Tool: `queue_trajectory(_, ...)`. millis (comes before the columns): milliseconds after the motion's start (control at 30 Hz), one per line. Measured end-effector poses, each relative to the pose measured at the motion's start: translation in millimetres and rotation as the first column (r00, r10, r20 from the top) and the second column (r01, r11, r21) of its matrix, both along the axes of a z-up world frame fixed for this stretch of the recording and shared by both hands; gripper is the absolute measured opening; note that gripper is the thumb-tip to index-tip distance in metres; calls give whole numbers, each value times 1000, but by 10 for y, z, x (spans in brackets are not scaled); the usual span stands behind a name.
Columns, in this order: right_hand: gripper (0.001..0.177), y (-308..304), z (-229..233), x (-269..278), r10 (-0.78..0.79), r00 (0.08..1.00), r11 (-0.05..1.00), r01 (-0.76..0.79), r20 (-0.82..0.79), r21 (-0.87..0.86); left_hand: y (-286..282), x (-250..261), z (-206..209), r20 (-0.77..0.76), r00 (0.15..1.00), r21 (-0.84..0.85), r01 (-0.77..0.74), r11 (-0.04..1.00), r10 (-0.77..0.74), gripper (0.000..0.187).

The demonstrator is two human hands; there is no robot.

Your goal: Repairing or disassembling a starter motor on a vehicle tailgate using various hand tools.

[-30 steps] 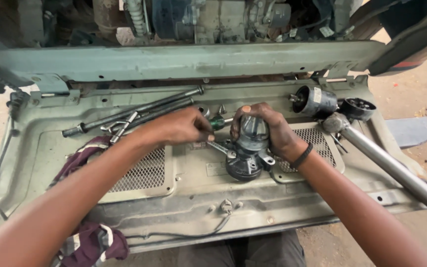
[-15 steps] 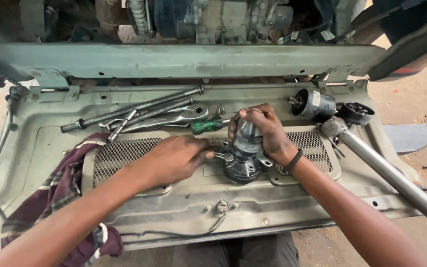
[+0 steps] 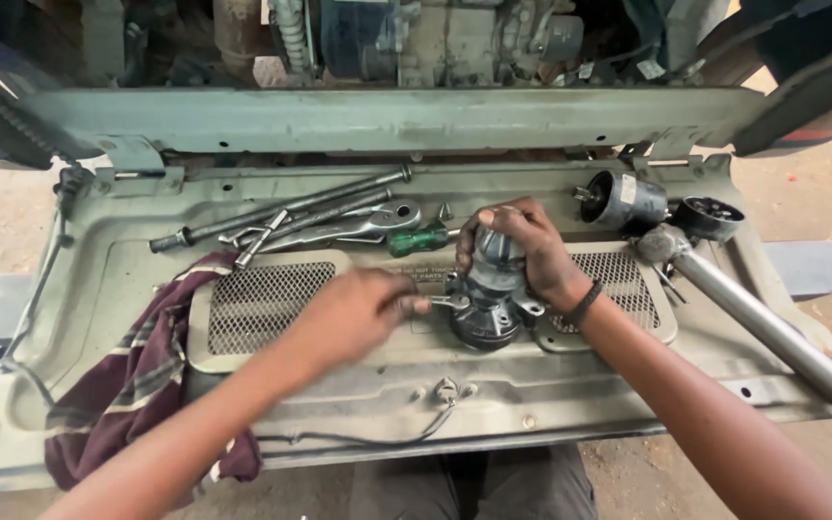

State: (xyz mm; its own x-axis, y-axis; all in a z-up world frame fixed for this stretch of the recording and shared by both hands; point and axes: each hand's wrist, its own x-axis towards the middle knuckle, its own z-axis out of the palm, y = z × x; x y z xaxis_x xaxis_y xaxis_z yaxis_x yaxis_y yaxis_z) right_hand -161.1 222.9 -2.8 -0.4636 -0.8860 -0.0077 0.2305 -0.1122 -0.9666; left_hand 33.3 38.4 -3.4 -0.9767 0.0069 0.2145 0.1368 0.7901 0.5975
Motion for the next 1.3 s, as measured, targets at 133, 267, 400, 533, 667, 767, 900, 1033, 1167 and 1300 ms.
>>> queue_trajectory(133,35,7,-12,-32,-2,1000,1000,2,24,0,-94,-128,206,482,875,636,-382,671,41,19)
queue_trajectory(267,36,-11,-2,-14,22,996,1000,-21,88,-7,-144,-222,83,544,839,826,-541,158,23,16)
queue_trajectory(400,38,-12,-21,-32,54,998,998,-53,44,-35,-274,-160,228,359,911,931,-365,-9,203,13)
queue_trajectory(533,37,-19,44,17,-6,997,999,3,77,35,-236,-124,398,142,946,990,-140,-29,292,12)
queue_trajectory(667,40,-12,97,7,21,999,1000,-22,44,18,-45,-137,505,453,890,772,-419,478,48,21)
queue_trajectory(767,42,-17,41,-6,51,998,999,-50,26,-10,-57,-216,278,534,844,590,-335,735,-44,26)
queue_trajectory(900,42,-19,49,-27,38,999,999,-39,12,31,-19,-334,280,652,733,603,-345,719,-196,31)
queue_trajectory(1033,45,-2,18,-41,71,997,997,-72,-26,-34,-42,-492,191,679,723,517,-350,782,-125,28)
queue_trajectory(1167,44,-16,31,-56,61,998,998,-61,-6,31,-117,-534,258,646,728,589,-282,757,-231,25)
queue_trajectory(1300,44,-18,80,-29,61,998,998,-60,-21,24,-121,-592,313,660,725,509,-237,827,-199,25)
